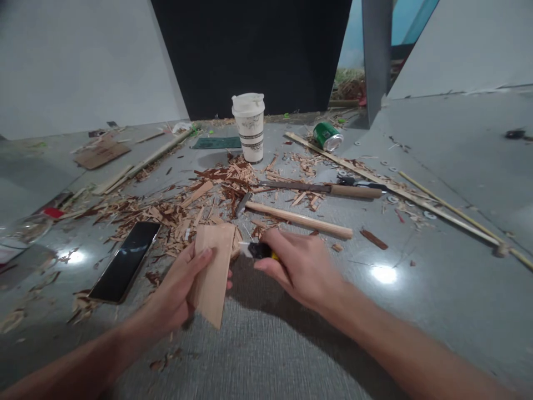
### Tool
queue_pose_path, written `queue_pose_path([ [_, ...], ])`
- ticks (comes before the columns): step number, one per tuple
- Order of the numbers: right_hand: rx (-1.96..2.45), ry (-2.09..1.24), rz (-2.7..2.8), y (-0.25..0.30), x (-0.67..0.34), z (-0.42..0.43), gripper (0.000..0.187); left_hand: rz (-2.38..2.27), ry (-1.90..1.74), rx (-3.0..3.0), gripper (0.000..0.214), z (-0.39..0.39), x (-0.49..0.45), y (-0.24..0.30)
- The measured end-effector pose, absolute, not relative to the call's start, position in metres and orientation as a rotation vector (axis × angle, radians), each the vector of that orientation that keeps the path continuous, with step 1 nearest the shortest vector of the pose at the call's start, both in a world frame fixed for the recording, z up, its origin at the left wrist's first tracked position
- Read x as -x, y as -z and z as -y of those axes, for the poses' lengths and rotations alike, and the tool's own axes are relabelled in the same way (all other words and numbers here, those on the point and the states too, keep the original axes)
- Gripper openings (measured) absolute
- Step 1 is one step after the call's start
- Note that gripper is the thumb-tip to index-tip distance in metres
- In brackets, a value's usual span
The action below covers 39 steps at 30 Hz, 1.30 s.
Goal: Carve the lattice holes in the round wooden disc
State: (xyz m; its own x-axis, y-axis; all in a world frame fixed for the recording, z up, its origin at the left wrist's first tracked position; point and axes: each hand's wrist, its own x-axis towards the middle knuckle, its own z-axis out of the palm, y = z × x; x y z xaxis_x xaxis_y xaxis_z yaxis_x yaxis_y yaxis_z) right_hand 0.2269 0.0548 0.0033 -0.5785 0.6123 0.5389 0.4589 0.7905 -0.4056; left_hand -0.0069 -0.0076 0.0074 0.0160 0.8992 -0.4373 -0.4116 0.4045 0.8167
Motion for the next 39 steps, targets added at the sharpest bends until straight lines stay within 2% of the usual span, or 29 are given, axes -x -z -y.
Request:
queue_pose_path([
  [5, 0.715, -0.153, 2.408, -0.007, -0.217, -0.051, 0.055, -1.125, -1.119, -0.497, 0.067, 0.009, 0.002, 0.002],
  [17, 0.742, 0.222, 2.467, -0.013, -0.223, -0.056, 0.060, -1.139, -0.996, -0.470, 0.074, 0.016, -0.006, -0.007],
  [25, 0.885, 0.309, 2.479, -0.010, -0.219, -0.064, 0.061, -1.176, -1.021, -0.423, 0.054, 0.012, -0.004, -0.010],
  [34, 0.899, 0.319, 2.434, -0.018, -0.213, -0.062, 0.059, -1.191, -0.993, -0.417, 0.072, 0.010, 0.000, -0.015],
  [39, 0.913, 0.342, 2.413, -0.021, -0.210, -0.062, 0.060, -1.210, -1.026, -0.424, 0.068, 0.010, 0.001, -0.019],
])
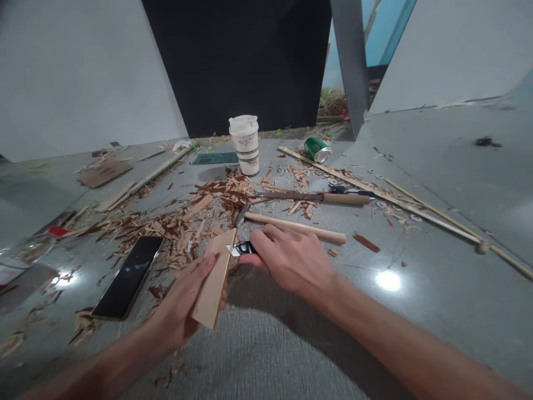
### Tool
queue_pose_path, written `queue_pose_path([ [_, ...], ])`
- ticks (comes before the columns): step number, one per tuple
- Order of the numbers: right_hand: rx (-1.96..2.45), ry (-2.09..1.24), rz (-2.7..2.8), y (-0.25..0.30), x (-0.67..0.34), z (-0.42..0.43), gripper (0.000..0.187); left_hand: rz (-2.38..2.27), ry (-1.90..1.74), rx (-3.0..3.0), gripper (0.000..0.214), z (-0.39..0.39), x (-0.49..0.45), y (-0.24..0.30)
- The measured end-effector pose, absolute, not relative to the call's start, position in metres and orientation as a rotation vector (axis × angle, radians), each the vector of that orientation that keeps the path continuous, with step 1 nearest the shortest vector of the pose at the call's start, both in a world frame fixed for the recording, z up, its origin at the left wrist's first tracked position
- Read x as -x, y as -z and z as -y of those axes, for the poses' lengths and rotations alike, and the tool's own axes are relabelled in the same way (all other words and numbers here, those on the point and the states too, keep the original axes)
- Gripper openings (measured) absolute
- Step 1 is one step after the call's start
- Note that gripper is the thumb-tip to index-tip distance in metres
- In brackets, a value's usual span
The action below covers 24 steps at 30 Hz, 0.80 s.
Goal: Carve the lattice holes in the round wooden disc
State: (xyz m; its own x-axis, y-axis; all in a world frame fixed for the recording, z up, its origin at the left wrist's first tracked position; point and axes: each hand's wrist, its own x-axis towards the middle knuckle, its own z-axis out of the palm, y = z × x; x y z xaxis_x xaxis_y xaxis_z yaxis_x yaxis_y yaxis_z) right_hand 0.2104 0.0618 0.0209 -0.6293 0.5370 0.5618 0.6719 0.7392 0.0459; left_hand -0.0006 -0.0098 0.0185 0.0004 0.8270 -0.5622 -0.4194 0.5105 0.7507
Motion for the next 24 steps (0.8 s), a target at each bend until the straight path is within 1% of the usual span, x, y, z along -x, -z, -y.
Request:
queue_pose_path([
  [10, 0.946, 0.293, 2.395, -0.021, -0.204, -0.058, 0.062, -1.168, -1.029, -0.441, 0.058, 0.004, 0.004, -0.021],
  [14, 1.068, 0.239, 2.332, -0.021, -0.217, -0.074, 0.062, -1.202, -1.065, -0.549, 0.064, 0.012, 0.008, -0.021],
  [15, 1.145, 0.227, 2.281, -0.022, -0.226, -0.083, 0.059, -1.214, -1.092, -0.607, 0.066, 0.016, 0.009, -0.021],
  [17, 1.309, 0.239, 2.122, -0.025, -0.246, -0.099, 0.054, -1.173, -1.008, -0.719, 0.073, 0.024, 0.012, -0.022],
  [19, 1.402, 0.259, 2.005, -0.027, -0.262, -0.108, 0.051, -1.202, -1.003, -0.759, 0.070, 0.027, 0.014, -0.021],
  [21, 1.393, 0.223, 2.015, -0.026, -0.264, -0.106, 0.047, -1.296, -1.083, -0.781, 0.064, 0.022, 0.014, -0.017],
  [24, 1.248, 0.113, 2.148, -0.021, -0.249, -0.089, 0.039, -1.334, -1.099, -0.747, 0.057, 0.009, 0.013, -0.009],
])
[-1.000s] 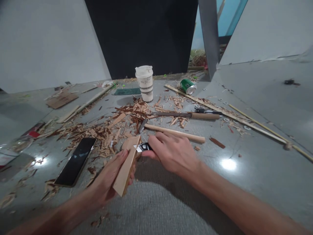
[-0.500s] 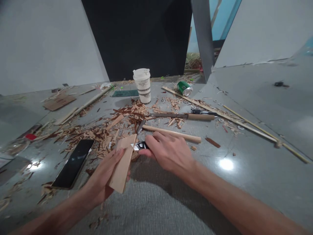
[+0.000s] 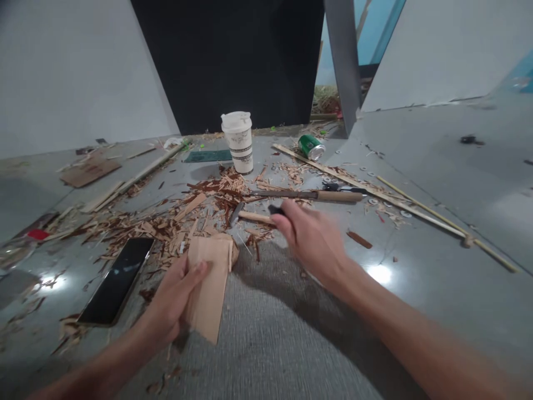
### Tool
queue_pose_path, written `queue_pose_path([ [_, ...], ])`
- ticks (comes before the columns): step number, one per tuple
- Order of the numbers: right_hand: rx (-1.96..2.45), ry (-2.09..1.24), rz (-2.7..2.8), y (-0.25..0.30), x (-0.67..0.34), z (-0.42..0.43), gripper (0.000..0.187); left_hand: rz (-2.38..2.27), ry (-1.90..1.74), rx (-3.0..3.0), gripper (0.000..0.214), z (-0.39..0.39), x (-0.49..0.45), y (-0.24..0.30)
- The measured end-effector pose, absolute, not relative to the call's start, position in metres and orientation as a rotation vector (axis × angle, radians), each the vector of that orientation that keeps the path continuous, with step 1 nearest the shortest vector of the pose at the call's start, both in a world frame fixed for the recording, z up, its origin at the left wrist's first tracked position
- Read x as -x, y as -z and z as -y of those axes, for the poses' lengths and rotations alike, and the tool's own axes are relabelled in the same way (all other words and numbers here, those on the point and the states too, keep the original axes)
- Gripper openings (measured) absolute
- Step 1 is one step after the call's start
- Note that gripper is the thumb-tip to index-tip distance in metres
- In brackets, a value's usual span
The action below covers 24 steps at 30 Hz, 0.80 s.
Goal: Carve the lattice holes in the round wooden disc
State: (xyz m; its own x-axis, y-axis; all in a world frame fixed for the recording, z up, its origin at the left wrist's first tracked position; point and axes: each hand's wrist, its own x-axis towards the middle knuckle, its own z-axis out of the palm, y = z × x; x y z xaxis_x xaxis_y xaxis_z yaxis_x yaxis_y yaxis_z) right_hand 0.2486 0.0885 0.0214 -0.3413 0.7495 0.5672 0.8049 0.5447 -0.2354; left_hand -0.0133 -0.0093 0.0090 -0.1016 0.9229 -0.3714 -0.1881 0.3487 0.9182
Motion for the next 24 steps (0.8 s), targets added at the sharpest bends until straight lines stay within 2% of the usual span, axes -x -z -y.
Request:
queue_pose_path([
  [4, 0.971, -0.009, 2.296, -0.015, -0.227, -0.064, 0.033, -1.288, -1.094, -0.694, 0.059, 0.000, 0.012, -0.003],
  [9, 0.709, -0.052, 2.397, -0.008, -0.220, -0.052, 0.041, -1.270, -1.117, -0.666, 0.070, -0.001, 0.013, 0.001],
  [17, 0.703, -0.126, 2.200, -0.003, -0.218, -0.052, 0.049, -1.270, -1.080, -0.796, 0.063, 0.003, 0.012, 0.008],
  [22, 0.544, -0.350, 2.148, -0.008, -0.216, -0.054, 0.019, -1.237, -1.018, -0.821, 0.062, 0.004, 0.012, 0.009],
  [24, 0.539, -0.426, 2.090, -0.009, -0.216, -0.054, 0.014, -1.249, -1.008, -0.812, 0.060, 0.004, 0.012, 0.008],
])
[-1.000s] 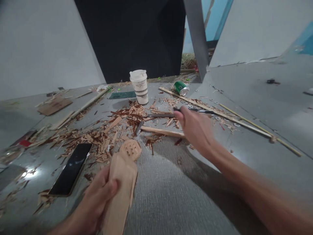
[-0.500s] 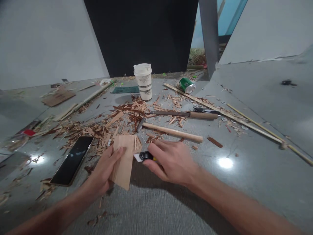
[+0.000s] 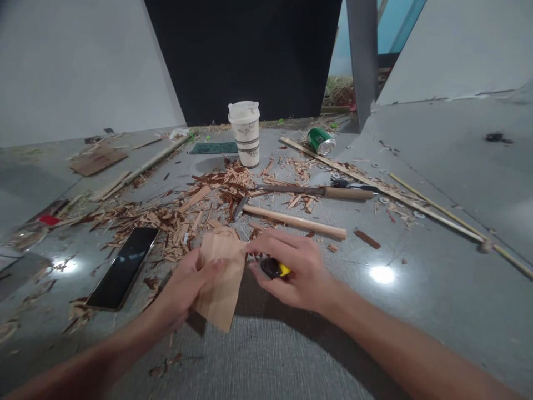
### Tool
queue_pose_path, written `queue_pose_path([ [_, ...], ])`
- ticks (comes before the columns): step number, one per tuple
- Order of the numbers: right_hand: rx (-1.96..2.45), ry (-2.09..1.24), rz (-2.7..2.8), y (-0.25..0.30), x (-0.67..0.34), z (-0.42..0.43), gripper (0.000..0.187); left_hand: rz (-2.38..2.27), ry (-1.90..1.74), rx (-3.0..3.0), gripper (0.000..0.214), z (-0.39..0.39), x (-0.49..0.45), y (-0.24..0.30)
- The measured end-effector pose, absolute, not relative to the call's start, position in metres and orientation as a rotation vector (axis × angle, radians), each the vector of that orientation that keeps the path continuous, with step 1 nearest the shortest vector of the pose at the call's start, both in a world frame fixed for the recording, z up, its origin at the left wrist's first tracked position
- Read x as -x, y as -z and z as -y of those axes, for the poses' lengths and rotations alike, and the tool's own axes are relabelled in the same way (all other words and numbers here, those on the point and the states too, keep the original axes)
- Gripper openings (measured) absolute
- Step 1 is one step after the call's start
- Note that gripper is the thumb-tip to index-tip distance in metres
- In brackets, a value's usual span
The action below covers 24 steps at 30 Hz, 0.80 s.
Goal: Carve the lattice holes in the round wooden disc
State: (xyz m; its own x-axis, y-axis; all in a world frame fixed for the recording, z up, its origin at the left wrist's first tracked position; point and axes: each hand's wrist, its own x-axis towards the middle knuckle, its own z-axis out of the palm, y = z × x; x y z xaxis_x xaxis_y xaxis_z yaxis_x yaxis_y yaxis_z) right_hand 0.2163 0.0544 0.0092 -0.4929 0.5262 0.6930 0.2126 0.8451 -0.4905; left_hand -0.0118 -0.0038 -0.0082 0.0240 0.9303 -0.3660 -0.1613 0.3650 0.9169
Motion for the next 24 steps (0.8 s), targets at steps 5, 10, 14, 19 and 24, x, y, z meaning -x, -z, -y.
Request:
queue_pose_path([
  [5, 0.710, -0.424, 1.986, -0.007, -0.222, -0.058, 0.014, -1.253, -0.988, -0.721, 0.061, 0.003, 0.010, 0.003],
  [10, 0.971, -0.335, 1.920, -0.007, -0.227, -0.066, 0.006, -1.217, -0.965, -0.561, 0.070, 0.003, 0.013, -0.003],
  [14, 1.029, -0.291, 2.018, -0.007, -0.229, -0.069, 0.012, -1.189, -0.957, -0.535, 0.071, 0.005, 0.016, -0.004],
  [19, 0.901, -0.224, 2.257, -0.009, -0.227, -0.058, 0.030, -1.142, -0.968, -0.516, 0.067, 0.005, 0.014, -0.003],
  [24, 0.733, -0.235, 2.412, -0.011, -0.218, -0.048, 0.055, -1.122, -1.005, -0.485, 0.062, 0.005, 0.013, -0.001],
])
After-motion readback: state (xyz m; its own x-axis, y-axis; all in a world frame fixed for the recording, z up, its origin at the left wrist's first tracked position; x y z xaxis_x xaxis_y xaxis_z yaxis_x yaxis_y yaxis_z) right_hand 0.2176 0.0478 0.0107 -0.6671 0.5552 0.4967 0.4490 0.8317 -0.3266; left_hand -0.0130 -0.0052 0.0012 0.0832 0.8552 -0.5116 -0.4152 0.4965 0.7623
